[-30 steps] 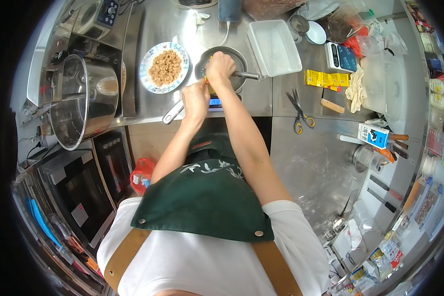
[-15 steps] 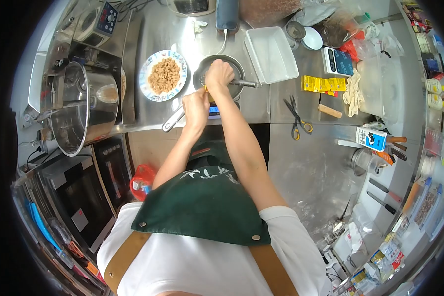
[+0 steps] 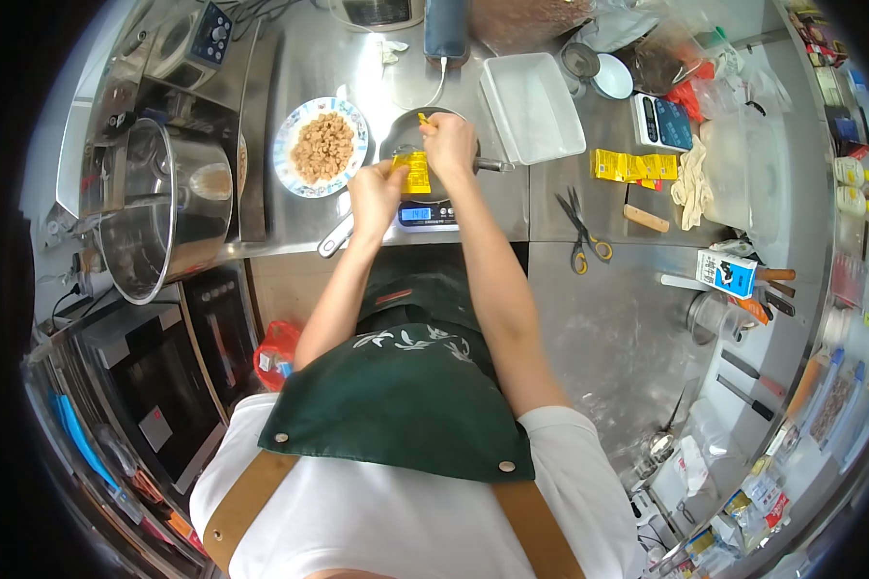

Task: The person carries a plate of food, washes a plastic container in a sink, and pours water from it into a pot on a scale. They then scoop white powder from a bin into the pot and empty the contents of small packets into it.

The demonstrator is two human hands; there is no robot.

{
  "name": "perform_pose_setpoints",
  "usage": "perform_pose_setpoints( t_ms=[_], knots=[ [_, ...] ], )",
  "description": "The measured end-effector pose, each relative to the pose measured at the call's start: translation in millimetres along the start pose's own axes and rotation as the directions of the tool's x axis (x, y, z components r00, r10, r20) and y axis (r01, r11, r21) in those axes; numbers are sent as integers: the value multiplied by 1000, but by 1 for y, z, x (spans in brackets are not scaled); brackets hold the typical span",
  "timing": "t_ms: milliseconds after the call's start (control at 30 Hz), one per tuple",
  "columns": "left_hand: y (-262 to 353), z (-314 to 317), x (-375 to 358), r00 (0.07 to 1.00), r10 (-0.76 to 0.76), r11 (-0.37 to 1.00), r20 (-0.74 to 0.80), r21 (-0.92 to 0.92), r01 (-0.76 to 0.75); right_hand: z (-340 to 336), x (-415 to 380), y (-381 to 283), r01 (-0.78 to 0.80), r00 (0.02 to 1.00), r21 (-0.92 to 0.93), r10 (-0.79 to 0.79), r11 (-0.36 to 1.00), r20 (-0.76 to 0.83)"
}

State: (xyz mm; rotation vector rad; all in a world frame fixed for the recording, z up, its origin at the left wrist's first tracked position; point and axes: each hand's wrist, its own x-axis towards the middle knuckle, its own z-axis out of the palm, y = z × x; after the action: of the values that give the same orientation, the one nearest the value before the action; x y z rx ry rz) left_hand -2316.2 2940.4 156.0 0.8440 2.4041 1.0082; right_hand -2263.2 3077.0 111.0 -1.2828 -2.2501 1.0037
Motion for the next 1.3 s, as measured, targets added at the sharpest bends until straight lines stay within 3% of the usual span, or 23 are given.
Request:
perform_pose_setpoints(
  t_ms=[133, 233, 333, 433, 533, 733, 933, 1033, 1133, 1233, 1300],
  knots=[
    [-4, 7, 16, 965, -183, 910, 190, -338, 240, -29, -19, -8, -94, 994, 301, 72, 949, 82],
    [-5, 11, 27, 954, -179, 912, 241, -323, 252, -32, -33, -5, -71, 994, 442, 25, 894, 109],
    [-10, 17, 39, 921, -184, 859, 342, -400, 320, -29, -43, 14, 233, 968, 310, -250, 922, 14],
    [-17, 25, 53, 916, -172, 795, 361, -499, 346, -46, -50, 8, 374, 926, 139, -378, 917, 2],
    [-5, 15, 59, 861, -202, 712, 466, -534, 456, -52, -51, 8, 432, 895, 211, -445, 877, 15],
    [-3, 20, 71, 846, -195, 709, 496, -525, 471, -49, -43, 5, 558, 827, 71, -561, 827, 39],
    [-4, 17, 85, 807, -205, 731, 554, -462, 503, -44, -23, 15, 509, 854, 120, -517, 852, 47],
    [-2, 12, 81, 867, -155, 811, 473, -440, 385, -46, -16, 19, 421, 902, 151, -430, 895, 36],
    [0, 5, 73, 940, -4, 952, 341, -287, 108, -42, -9, 32, 357, 928, 161, -369, 920, 50],
    [-12, 11, 68, 932, 332, 925, 146, -246, -291, -45, -8, 30, 326, 938, 159, -340, 932, 70],
    [-13, 13, 69, 915, 386, 907, 120, -231, -352, -49, -9, 25, 283, 950, 165, -300, 945, 91]
  ],
)
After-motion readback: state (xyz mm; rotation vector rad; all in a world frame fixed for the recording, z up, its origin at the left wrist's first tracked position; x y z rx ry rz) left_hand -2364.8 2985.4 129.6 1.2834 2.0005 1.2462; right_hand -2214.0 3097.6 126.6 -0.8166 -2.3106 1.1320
